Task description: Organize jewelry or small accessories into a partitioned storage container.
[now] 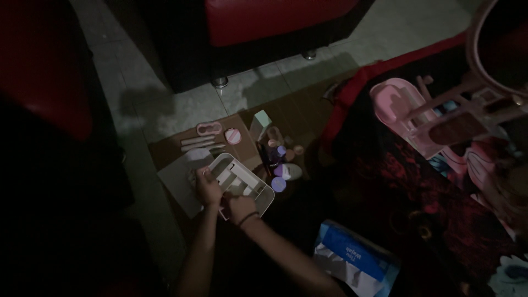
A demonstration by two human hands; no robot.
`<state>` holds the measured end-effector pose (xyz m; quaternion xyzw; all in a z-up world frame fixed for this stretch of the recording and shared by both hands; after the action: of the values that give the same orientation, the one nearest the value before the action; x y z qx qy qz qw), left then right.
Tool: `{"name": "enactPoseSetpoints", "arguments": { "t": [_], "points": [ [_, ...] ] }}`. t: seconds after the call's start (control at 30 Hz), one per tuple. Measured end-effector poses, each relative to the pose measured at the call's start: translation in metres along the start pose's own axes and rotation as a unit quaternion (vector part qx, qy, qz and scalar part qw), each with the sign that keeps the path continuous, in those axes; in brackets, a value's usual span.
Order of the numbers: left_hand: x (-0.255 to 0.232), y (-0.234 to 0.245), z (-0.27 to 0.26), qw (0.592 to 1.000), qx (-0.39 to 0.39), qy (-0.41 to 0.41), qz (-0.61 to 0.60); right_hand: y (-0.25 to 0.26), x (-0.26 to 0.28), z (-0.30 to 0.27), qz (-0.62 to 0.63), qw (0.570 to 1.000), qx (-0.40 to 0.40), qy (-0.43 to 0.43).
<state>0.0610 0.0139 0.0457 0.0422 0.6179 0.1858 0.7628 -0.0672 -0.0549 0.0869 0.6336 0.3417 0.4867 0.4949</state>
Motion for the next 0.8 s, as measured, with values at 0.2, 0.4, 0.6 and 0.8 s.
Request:
{"name": "enactPoseSetpoints", "arguments": {
  "t": [0.2, 0.4, 0.6, 0.8],
  "points": [
    [-0.035, 0.024, -0.002, 0.971, 0.053, -0.005, 0.232, -0.015, -0.019, -0.026, -0.035, 0.998, -0.047, 0.023],
    [-0.089, 0.016, 0.006, 0.969, 0.167, -0.124, 0.133, 0.057, -0.019, -0.060, 0.028, 0.999, 0.009, 0.032],
    [-0.034, -0.014, 0.003, 0.948, 0.281, -0.061, 0.134, 0.087, 0.004, -0.042, -0.050, 0.981, 0.178, 0.053],
    [-0.059, -0.005, 0.004, 0.942, 0.275, -0.034, 0.191, 0.044, -0.029, -0.034, -0.083, 0.994, 0.044, 0.062]
  ]
}}
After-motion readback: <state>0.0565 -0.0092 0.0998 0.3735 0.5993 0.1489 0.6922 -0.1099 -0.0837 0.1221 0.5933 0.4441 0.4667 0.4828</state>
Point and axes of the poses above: each hand's wrist, its own z-axis towards the middle knuckle, its own y-axis out of the back of the hand, x = y × z, the point moved 6 cm from there along z, towards the middle knuckle, and after that the axes turned 13 degrees about -x, right-handed, at the moved point
